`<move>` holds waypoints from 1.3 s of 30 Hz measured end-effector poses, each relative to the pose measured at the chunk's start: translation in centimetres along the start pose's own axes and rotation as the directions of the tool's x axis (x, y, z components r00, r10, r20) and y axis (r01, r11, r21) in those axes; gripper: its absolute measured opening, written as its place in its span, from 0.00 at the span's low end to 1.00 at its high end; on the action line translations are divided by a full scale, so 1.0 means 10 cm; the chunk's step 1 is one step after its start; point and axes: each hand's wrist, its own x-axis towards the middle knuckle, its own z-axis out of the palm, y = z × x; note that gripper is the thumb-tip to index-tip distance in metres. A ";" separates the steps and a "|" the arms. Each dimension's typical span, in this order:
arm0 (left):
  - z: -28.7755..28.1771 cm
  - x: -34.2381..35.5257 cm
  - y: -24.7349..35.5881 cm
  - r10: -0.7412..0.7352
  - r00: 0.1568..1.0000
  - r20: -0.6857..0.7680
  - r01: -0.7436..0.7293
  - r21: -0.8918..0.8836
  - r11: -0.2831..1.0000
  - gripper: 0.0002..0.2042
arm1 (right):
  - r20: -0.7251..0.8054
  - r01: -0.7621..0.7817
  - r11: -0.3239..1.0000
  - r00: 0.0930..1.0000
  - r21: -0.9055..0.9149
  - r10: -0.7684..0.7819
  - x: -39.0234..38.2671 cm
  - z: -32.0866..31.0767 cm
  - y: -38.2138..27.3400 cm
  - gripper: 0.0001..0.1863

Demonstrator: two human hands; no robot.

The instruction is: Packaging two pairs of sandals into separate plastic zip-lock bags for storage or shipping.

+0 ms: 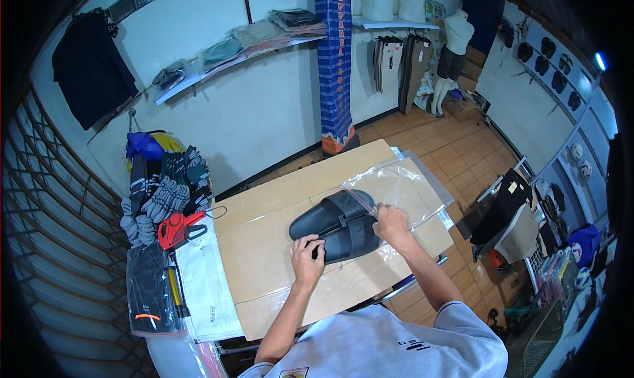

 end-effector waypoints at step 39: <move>0.28 -0.01 0.16 -0.338 0.936 -0.098 0.330 -0.088 0.940 0.32 | -0.144 -0.038 0.831 0.980 0.554 0.141 -0.45 0.13 0.02 0.11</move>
